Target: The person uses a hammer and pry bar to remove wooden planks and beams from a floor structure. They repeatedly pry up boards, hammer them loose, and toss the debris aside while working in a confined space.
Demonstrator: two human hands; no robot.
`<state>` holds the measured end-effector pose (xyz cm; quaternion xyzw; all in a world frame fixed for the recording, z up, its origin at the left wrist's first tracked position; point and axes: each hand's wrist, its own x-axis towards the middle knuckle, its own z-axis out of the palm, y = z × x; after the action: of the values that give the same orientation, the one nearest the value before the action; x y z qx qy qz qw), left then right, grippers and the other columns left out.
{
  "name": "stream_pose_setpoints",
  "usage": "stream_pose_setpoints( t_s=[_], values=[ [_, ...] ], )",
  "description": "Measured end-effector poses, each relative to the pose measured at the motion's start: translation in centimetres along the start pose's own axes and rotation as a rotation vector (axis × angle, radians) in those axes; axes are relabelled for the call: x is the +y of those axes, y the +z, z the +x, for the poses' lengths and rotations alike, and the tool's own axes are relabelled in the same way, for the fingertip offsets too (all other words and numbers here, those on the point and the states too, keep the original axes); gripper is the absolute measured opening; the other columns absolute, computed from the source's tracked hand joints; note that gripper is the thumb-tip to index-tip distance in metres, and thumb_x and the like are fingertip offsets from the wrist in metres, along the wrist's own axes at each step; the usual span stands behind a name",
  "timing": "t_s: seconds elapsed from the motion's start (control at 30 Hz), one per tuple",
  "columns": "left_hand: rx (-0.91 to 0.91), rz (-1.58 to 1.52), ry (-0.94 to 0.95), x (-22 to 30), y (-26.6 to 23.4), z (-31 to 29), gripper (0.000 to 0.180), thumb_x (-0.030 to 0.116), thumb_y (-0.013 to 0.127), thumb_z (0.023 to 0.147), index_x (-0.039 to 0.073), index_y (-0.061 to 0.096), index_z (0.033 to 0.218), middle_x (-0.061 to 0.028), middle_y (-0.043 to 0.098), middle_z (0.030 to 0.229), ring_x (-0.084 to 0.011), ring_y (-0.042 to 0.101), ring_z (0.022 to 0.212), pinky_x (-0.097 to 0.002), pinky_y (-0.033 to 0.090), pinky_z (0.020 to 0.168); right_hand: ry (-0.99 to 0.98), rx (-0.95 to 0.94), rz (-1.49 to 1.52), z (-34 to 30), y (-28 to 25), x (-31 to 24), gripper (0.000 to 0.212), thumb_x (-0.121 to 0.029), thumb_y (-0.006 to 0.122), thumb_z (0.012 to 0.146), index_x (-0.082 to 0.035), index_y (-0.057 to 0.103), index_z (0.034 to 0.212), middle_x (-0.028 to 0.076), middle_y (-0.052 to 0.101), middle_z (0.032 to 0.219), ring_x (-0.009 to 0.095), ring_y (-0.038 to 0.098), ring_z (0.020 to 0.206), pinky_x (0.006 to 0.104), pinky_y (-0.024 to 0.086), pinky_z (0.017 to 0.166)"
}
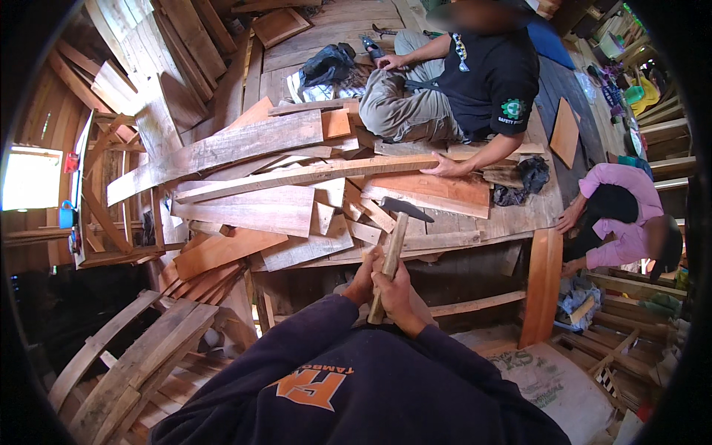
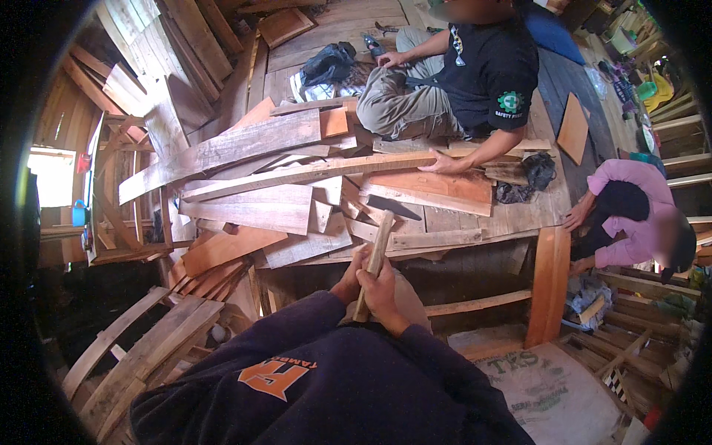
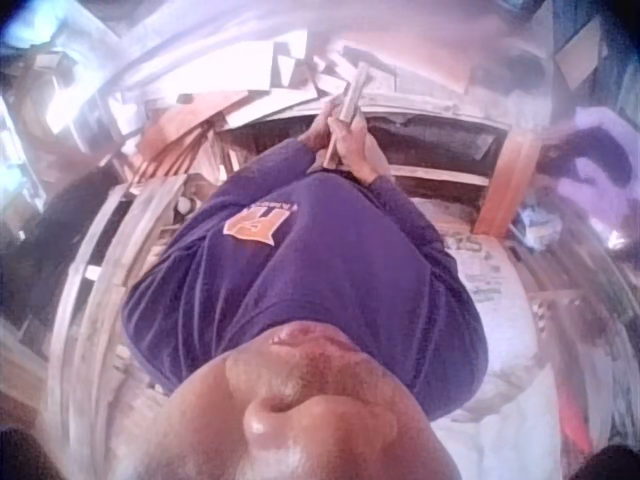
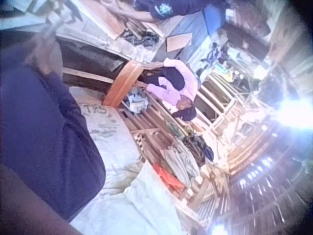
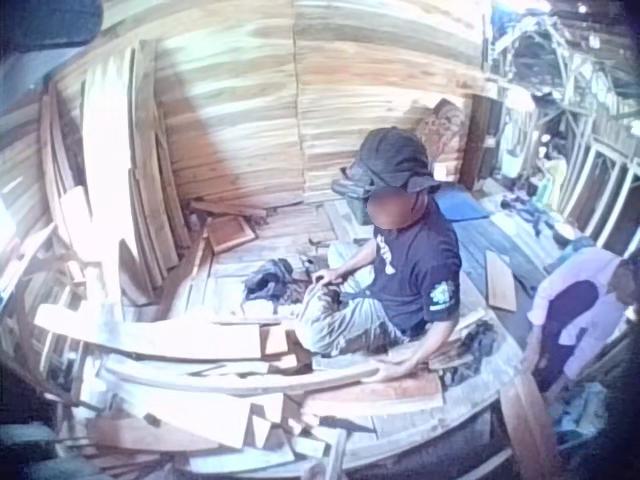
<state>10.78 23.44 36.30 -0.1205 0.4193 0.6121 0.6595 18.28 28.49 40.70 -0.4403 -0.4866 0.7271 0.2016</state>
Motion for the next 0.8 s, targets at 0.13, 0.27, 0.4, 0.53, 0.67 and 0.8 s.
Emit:
stream_pose_setpoints(
  t_s=[0.13,0.27,0.4,0.53,0.67,0.8],
  values=[
    [0.096,-0.285,-0.126,1.7,-1.5,-1.3,0.053,0.055,0.039,0.092,0.007,0.055,0.109,-0.0075,0.061,0.094,-0.0205,0.062,0.083,-0.0345,0.052,0.079,0.19,0.099,0.269,2.1,-1.4,-1.8,0.009,-0.004,0.056,0.082,-0.006,0.047,0.084,0.003,0.052,0.067,0.012,0.051,0.055,0.0292,0.045,0.056],
    [0.383,0.1,-0.047,1.9,-5.4,0.1,0.058,0.057,0.054,0.085,0.004,0.057,0.107,-0.0097,0.06,0.095,-0.0228,0.063,0.08,-0.0409,0.052,0.075,0.339,0.178,0.636,3.4,-6.7,-2.9,0.012,-0.008,0.057,0.084,-0.009,0.047,0.078,0.002,0.048,0.064,0.013,0.048,0.057,0.0298,0.044,0.058],
    [0.564,0.454,-0.113,0.2,-7.5,4.0,0.075,0.062,0.064,0.076,-0.005,0.056,0.11,-0.0122,0.059,0.1,-0.0253,0.059,0.086,-0.0432,0.047,0.075,0.445,0.265,0.608,2.4,-11.6,0.3,0.013,-0.008,0.058,0.085,-0.009,0.048,0.076,0.002,0.049,0.065,0.014,0.047,0.057,0.0317,0.044,0.059],
    [0.512,0.356,-0.184,-1.6,-5.6,9.2,0.082,0.061,0.064,0.076,-0.004,0.049,0.124,-0.0134,0.057,0.104,-0.025,0.058,0.094,-0.0429,0.046,0.078,0.477,0.356,0.661,1.4,-12.4,1.3,0.017,-0.009,0.057,0.084,-0.009,0.047,0.071,0.003,0.048,0.066,0.015,0.047,0.058,0.0319,0.044,0.059],
    [-0.013,1.045,0.275,-2.6,-5.8,14.2,0.065,0.024,0.06,0.088,0.014,0.028,0.144,-0.014,0.053,0.1,-0.0228,0.051,0.076,-0.0366,0.044,0.059,0.485,0.44,0.693,0.6,-14.1,1.2,0.012,-0.009,0.056,0.085,-0.008,0.046,0.079,0.002,0.046,0.066,0.015,0.046,0.059,0.0326,0.043,0.061],
    [0.276,0.975,-0.03,-3.6,-3.9,17.8,0.037,0.026,0.047,0.092,0.003,0.05,0.121,-0.0103,0.055,0.076,-0.0194,0.049,0.055,-0.0331,0.038,0.047,0.422,0.435,0.615,1.0,-15.5,1.3,0.013,-0.01,0.057,0.085,-0.009,0.045,0.082,0.002,0.047,0.066,0.015,0.046,0.059,0.0326,0.043,0.061]
  ],
)
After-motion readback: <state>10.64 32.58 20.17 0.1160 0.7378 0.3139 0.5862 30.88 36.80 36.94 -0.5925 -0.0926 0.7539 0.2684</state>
